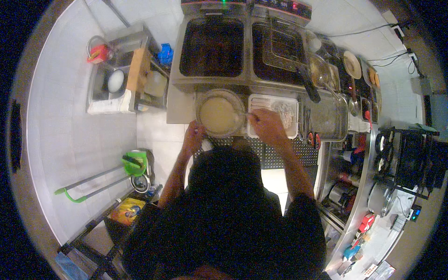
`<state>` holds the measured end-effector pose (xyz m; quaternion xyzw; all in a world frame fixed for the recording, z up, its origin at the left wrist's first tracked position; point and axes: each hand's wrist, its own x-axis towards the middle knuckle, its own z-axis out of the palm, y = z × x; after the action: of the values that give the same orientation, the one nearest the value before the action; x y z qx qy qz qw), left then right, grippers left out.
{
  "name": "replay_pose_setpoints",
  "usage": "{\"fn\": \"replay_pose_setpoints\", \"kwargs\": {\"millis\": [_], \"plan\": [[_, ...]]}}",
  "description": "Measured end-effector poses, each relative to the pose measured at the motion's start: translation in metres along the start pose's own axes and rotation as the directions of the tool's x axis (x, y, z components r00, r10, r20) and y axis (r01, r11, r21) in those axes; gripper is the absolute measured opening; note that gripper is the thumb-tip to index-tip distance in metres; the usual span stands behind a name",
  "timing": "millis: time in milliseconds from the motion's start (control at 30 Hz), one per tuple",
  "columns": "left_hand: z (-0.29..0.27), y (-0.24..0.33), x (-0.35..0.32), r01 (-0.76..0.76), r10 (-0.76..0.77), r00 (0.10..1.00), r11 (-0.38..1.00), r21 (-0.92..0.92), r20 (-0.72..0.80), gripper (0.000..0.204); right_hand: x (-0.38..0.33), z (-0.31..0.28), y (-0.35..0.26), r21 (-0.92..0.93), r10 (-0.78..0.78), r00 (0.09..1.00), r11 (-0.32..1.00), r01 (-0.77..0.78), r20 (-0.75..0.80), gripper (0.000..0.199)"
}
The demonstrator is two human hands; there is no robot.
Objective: The person scoops rice into a bowl, adds fried items from a deep fryer, and tops the dish with sauce and garnishes. The completed bowl is placed on a tray with utensils and delivered to the counter.
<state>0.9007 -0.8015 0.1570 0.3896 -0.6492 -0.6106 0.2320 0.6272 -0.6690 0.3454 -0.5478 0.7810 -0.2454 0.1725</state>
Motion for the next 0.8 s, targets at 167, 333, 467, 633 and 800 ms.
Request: {"fn": "replay_pose_setpoints", "kwargs": {"millis": [167, 333, 467, 633, 800], "plan": [[-0.008, 0.065, -0.007, -0.096, 0.101, 0.995, 0.968, 0.231, -0.007, 0.021, 0.028, 0.064, -0.010, -0.080, 0.022, 0.992, 0.997, -0.013, 0.120, 0.029], [-0.016, 0.112, -0.014, -0.076, 0.082, 0.996, 0.987, 0.140, -0.034, 0.022, 0.043, 0.058, -0.031, -0.248, -0.076, 0.964, 0.958, 0.142, 0.256, 0.027], [-0.028, 0.138, -0.006, -0.189, 0.204, 0.979, 0.931, 0.311, -0.016, 0.022, 0.058, 0.034, -0.038, -0.245, -0.187, 0.949, 0.937, 0.250, 0.255, 0.027], [-0.038, 0.183, 0.010, -0.111, 0.110, 0.982, 0.994, 0.004, -0.154, 0.024, 0.071, -0.050, -0.083, -0.049, -0.168, 0.985, 0.985, 0.167, -0.027, 0.022], [-0.045, 0.197, 0.059, -0.110, 0.100, 0.984, 0.992, -0.056, -0.149, 0.023, 0.103, -0.064, -0.075, 0.054, -0.211, 0.937, 0.971, 0.234, -0.278, 0.020]]}}
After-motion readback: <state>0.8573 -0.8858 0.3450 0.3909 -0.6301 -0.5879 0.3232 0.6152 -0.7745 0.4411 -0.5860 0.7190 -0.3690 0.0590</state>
